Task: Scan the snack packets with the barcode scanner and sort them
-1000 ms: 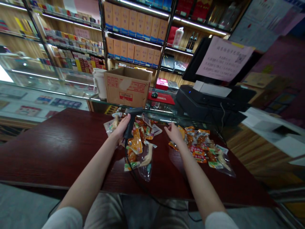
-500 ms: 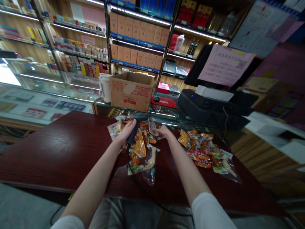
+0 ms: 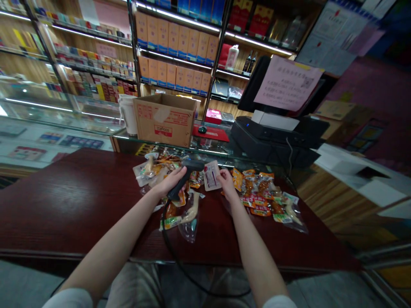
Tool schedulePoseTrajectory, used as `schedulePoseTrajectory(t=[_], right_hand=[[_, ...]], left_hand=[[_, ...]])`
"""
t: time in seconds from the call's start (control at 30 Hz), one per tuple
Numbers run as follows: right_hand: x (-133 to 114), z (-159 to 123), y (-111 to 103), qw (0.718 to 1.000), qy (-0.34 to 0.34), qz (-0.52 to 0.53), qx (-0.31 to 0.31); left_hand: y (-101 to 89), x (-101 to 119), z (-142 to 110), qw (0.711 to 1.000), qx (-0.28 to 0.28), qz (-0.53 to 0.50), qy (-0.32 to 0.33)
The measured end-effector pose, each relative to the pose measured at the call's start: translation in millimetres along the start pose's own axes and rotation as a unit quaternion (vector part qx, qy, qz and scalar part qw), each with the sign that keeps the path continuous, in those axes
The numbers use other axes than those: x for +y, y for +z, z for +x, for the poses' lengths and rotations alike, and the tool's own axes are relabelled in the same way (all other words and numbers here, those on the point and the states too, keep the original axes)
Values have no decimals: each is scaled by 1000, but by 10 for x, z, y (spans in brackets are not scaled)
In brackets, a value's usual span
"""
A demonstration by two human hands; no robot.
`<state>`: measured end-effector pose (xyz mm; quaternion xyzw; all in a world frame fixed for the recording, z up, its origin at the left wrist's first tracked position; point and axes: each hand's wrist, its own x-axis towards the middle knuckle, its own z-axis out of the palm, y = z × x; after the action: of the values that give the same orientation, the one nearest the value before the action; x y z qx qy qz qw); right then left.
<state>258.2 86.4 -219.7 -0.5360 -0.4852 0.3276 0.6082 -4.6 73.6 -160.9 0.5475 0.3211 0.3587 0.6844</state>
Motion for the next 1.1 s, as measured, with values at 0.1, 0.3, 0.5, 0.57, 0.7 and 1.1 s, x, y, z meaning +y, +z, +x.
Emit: schedulePoseTrajectory(t=[0.1, 0.3, 0.5, 0.57, 0.7, 1.1], right_hand=[[-7, -46, -8, 1000, -21, -7, -6], [-75, -77, 36, 998, -57, 2, -25], [-82, -72, 12, 996, -76, -27, -34], [-96, -71, -97, 993, -85, -85, -18], [-193, -119, -421, 924, -75, -371, 57], [-184, -122, -102, 708, -10, -693, -133]], left_hand=[[9, -70, 31, 1000, -12, 16, -5], [20, -116, 50, 999, -23, 26, -1], [52, -59, 20, 1000, 5, 4, 12], [18, -31, 20, 1000, 18, -18, 17], [-132, 47, 19, 996, 54, -54, 55], [-405, 92, 26, 989, 138, -31, 41]])
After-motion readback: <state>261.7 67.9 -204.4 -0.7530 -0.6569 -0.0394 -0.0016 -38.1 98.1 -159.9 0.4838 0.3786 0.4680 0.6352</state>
